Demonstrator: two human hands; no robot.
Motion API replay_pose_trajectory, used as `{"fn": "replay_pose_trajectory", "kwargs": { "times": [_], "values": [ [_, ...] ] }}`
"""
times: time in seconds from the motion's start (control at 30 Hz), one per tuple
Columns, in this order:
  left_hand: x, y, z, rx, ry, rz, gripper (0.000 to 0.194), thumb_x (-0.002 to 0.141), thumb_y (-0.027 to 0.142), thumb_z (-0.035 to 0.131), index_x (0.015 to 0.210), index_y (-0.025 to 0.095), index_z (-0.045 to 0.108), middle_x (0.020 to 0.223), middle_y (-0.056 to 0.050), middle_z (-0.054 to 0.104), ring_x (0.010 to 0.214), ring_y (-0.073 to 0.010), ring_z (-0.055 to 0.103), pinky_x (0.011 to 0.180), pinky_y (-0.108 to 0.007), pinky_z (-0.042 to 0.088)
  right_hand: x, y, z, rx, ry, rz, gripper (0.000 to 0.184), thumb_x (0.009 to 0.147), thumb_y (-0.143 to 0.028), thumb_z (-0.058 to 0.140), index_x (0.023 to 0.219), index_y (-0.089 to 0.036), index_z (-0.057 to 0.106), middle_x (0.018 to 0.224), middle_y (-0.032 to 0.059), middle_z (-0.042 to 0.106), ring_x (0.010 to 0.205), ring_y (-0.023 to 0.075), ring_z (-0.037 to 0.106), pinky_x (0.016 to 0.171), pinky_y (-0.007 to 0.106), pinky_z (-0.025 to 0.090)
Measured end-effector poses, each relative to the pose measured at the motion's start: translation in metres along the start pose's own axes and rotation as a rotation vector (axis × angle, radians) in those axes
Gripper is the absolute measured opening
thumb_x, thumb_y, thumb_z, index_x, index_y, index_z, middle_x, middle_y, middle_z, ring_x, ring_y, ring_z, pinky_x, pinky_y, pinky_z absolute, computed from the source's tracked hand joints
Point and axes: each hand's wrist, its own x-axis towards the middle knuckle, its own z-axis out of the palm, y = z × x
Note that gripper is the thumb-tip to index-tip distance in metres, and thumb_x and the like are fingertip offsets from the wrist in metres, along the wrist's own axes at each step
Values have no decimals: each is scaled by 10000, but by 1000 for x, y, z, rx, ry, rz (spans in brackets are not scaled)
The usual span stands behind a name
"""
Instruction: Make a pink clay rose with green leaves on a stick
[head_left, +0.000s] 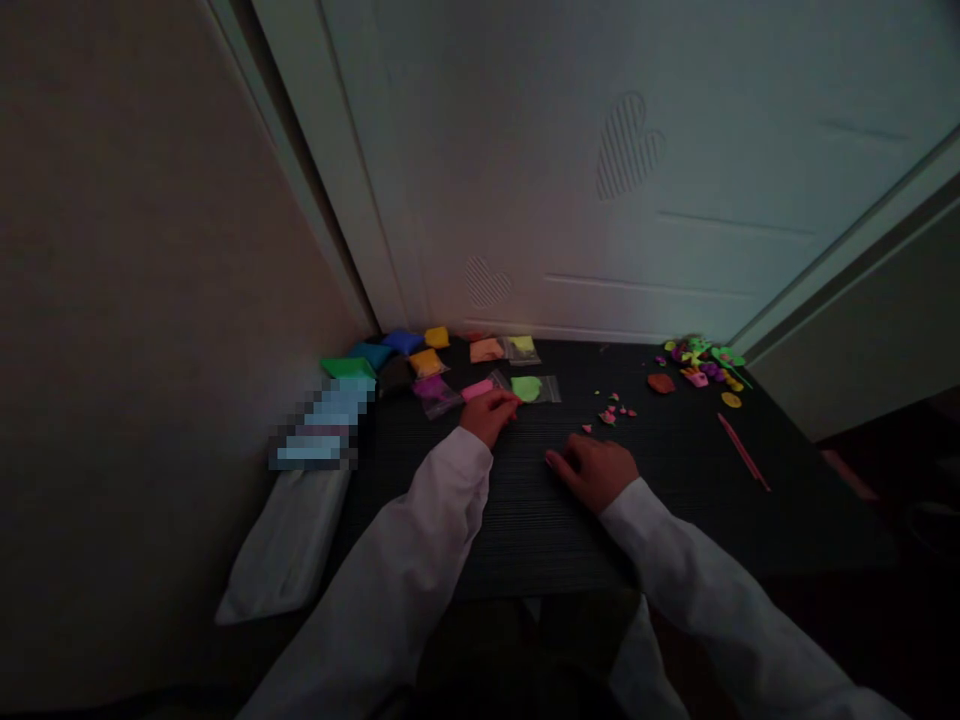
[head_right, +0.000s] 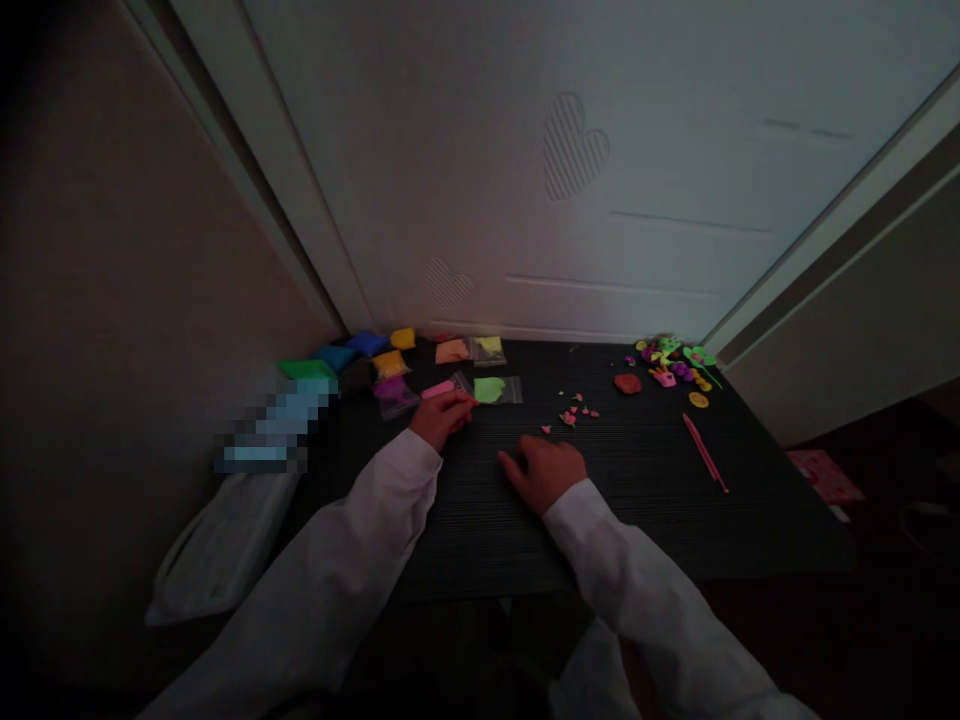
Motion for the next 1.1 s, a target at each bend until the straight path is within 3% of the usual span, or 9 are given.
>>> {"fn": "replay_pose_trajectory", "kwargs": {
  "times": [0.13,0.27,0.47,0.63,0.77,1.1],
  "values": [
    [1,-2,-1,12,-15,0,207,637,310,516,734,144,593,513,22,506,428,-55,410,396,-178,294,-7,-5,3,97,-35,-35,356,759,-524,322,786,-220,504,757,2,572,668,120,522,584,236,298],
    [1,-3,-1,16,-16,-6,218,639,320,516,742,144,595,522,21,507,439,-54,416,399,-174,299,-6,-5,4,122,-66,-47,322,806,-440,280,765,-218,510,759,-1,558,671,107,518,588,230,302],
    [1,-1,0,9,-10,-19,211,637,313,513,739,145,592,513,21,504,432,-55,413,394,-174,296,-6,1,0,130,-46,-97,324,797,-458,291,757,-224,511,742,-8,564,679,115,522,608,234,306],
    [1,0,0,2,-1,-32,205,631,309,518,732,148,593,503,25,499,418,-52,402,388,-174,292,10,3,-2,27,-2,-41,368,831,-409,218,743,-200,508,735,9,593,668,120,537,598,235,306],
    [0,2,0,-5,1,-35,210,627,313,521,732,146,592,512,24,502,429,-52,409,392,-172,293,24,-11,5,-24,-19,-58,409,837,-386,197,721,-185,535,721,38,622,634,149,558,592,264,307],
    [-1,3,0,10,-25,-18,205,637,312,510,728,143,582,507,27,498,428,-55,403,401,-182,296,25,-15,5,-47,-72,-106,416,837,-359,212,773,-166,575,752,81,644,668,160,581,631,282,318]
  ]
}}
